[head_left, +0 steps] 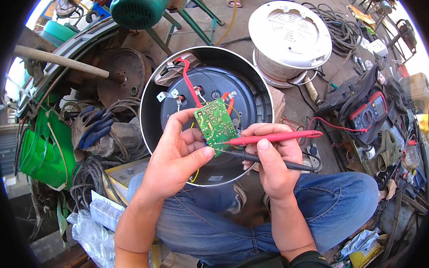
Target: The person sits on the floor and uses a multimeter to test a circuit board removed from a circular housing. They probe various points on the board and wires while occasionally adjusting the multimeter.
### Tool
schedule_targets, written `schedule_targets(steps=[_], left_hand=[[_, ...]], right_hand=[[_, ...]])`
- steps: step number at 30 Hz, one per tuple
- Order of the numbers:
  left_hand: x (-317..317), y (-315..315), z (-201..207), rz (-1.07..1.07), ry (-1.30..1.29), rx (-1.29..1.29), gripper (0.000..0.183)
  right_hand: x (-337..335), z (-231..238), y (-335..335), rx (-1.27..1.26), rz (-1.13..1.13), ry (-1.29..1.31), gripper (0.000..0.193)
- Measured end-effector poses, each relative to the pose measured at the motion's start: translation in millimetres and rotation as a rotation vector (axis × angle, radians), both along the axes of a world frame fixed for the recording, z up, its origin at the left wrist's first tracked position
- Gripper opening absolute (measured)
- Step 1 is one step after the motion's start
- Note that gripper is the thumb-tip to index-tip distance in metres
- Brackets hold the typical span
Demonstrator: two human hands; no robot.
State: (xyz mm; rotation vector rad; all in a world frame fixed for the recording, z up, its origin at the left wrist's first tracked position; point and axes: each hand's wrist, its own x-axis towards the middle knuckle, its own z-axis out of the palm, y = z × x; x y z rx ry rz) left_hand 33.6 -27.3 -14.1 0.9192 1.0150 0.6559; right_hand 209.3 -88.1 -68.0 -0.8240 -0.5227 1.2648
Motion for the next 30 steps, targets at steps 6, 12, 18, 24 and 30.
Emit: schedule_targets(steps=[6, 12, 18, 24, 30], left_hand=[[-2.1, -0.6, -3.5, -0.002, -0.005, 0.013, 0.056], [-3.4, -0.3, -2.9, -0.003, 0.03, 0.007, 0.054], [-4.4, 0.1, -2.4, -0.023, 0.015, 0.005, 0.064], [-2.1, 0.7, -1.7, -0.038, 0.04, 0.013, 0.072], [-1.8, 0.8, -1.1, -0.039, 0.041, 0.02, 0.072]], right_hand=[[1.3, -2.4, -0.2, -0.012, 0.004, 0.022, 0.021], [1.8, -0.7, 0.2, -0.007, 0.02, 0.023, 0.02], [0.5, -0.6, 0.4, -0.015, 0.015, 0.021, 0.02], [1.3, -0.6, 1.2, -0.008, 0.011, 0.03, 0.02], [2.5, -5.4, 1.2, 0.033, 0.025, 0.018, 0.02]])
